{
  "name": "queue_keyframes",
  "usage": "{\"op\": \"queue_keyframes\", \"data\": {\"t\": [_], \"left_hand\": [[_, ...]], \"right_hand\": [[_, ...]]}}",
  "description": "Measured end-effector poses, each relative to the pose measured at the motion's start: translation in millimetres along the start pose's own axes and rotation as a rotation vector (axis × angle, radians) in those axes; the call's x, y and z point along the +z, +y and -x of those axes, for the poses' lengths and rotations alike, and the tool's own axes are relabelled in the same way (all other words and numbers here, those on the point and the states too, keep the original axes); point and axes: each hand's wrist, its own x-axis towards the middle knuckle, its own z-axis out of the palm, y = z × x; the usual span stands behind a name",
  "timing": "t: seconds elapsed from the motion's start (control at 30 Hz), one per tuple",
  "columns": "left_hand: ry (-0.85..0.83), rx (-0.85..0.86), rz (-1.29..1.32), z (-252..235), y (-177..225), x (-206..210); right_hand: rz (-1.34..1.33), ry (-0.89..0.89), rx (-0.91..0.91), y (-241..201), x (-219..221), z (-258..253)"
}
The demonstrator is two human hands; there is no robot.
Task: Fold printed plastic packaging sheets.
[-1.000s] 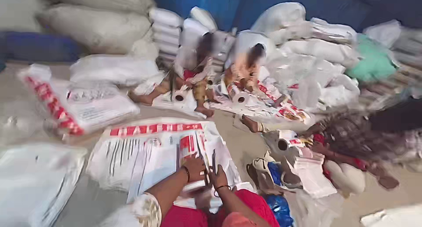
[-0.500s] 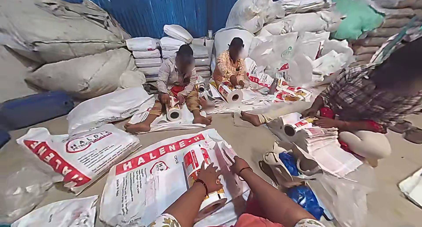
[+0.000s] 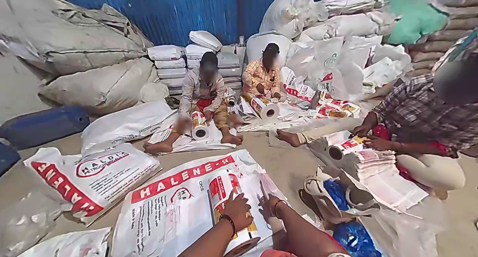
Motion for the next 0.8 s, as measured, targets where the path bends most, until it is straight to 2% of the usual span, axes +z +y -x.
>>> {"op": "queue_keyframes", "data": {"t": [0.1, 0.2, 0.33, 0.43, 0.53, 0.6, 0.67, 0.73, 0.8], "left_hand": [[0.062, -0.015, 0.038, 1.1, -4.0, 1.6], [0.133, -0.13, 0.129, 9.4, -4.1, 5.8], [0.32, -0.315, 0.318, 37.9, -6.8, 28.3], [0.42, -0.303, 0.488, 72.1, 10.2, 65.7], [0.514, -0.234, 0.516, 96.9, 9.9, 88.2], [0.426, -0.187, 0.534, 107.0, 2.8, 83.2], [0.382, -0.133, 0.696, 111.7, -3.2, 71.3], [0.568, -0.107, 1.031, 128.5, -17.7, 46.8], [0.809, -0.025, 1.248, 169.7, -35.4, -4.4]], "right_hand": [[0.126, 0.045, 0.026, 7.2, -0.5, -13.2], [0.32, 0.047, 0.011, 10.0, 8.4, -9.3], [0.293, 0.203, 0.007, 8.1, 12.9, 5.5], [0.314, 0.317, -0.053, 5.3, 9.1, 23.0], [0.356, 0.325, -0.058, -2.9, 11.7, 27.0], [0.397, 0.33, -0.036, -5.2, 19.2, 31.9], [0.341, 0.338, -0.026, -3.1, 20.9, 36.6], [0.235, 0.354, -0.05, -9.3, 23.8, 36.4], [0.133, 0.342, -0.095, -14.7, 25.9, 42.8]]}}
